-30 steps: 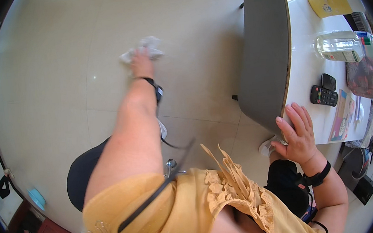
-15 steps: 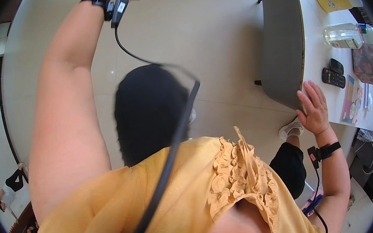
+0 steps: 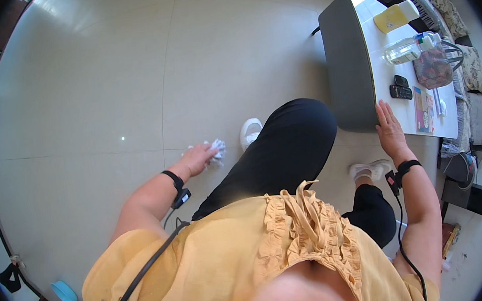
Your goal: The person wets a cloth in a blue basin, wrings it out, and wipes a white coffee table and surrounding floor area. The person moves items on the table to reach underneath and wipes the table edges and floor around the table legs.
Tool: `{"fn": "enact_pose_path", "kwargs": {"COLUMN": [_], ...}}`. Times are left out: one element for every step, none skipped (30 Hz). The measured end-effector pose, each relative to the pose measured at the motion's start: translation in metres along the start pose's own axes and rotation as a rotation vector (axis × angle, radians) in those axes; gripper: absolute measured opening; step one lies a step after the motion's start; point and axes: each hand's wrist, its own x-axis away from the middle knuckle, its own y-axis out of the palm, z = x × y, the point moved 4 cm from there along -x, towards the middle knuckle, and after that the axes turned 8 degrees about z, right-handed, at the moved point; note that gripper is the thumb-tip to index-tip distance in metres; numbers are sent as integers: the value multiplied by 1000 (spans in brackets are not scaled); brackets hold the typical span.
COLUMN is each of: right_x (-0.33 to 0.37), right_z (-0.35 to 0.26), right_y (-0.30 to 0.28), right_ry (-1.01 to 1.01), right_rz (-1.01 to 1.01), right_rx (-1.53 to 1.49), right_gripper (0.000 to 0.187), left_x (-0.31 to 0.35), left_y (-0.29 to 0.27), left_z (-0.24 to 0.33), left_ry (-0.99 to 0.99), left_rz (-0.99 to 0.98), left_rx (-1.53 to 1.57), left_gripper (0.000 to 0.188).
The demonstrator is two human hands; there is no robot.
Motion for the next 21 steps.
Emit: {"fn": "enact_pose_path", "kwargs": {"right_x": [0,-1,-2,-6,0,0,0,-4,-9,-11,-13,-13,-12,-11,-10,-7,-7,-9,-8,-12,-14], "right_z": [-5,-11,-17,-24,-31,-28,-28,-30,-33,-32,-30,-30,-28,-29,-29,-28,-27,-28,-30,-34,-35], "right_y": [-1,-4,-8,-11,-10,-7,0,5,10,10,12,14,16,18,18,18,19,21,23,26,29], "right_ry": [27,38,65,81,105,144,172,140,179,177,175,190,205,221,230,242,249,234,212,182,160], "right_rz": [0,-37,-50,-68,-95,-73,-64,-23,-54,-39,-23,-8,0,6,29,51,69,107,133,160,190], "right_rx": [7,17,17,14,11,-2,-25,-41,-33,-25,-17,-35,-52,-68,-76,-84,-87,-102,-82,-72,-61], "right_gripper": [74,77,78,80,81,83,84,86,88,88,89,88,88,87,87,86,86,85,85,85,84], "left_x": [18,32,40,50,63,62,70,78,84,86,89,92,94,94,96,98,105,109,113,117,110], "left_y": [13,20,29,39,43,38,38,36,31,27,22,18,10,-1,1,3,23,45,77,115,144], "left_z": [5,6,0,-6,-2,-4,-6,-13,-21,-21,-20,-17,-9,3,3,4,2,-4,-15,-31,-40], "left_ry": [23,40,-29,-109,-182,-113,-104,-97,-84,-82,-80,-78,-168,-259,-270,-282,-218,-151,-156,-172,-217], "left_rz": [17,34,-4,-43,-92,-122,-83,-39,10,17,23,29,-10,-50,-54,-57,-25,7,27,50,75], "left_rx": [6,8,21,39,62,30,13,-10,-47,-81,-115,-150,-42,68,85,101,34,-34,126,281,531], "left_gripper": [52,52,52,52,52,51,51,50,50,49,49,48,45,42,41,39,39,39,37,35,33]}}
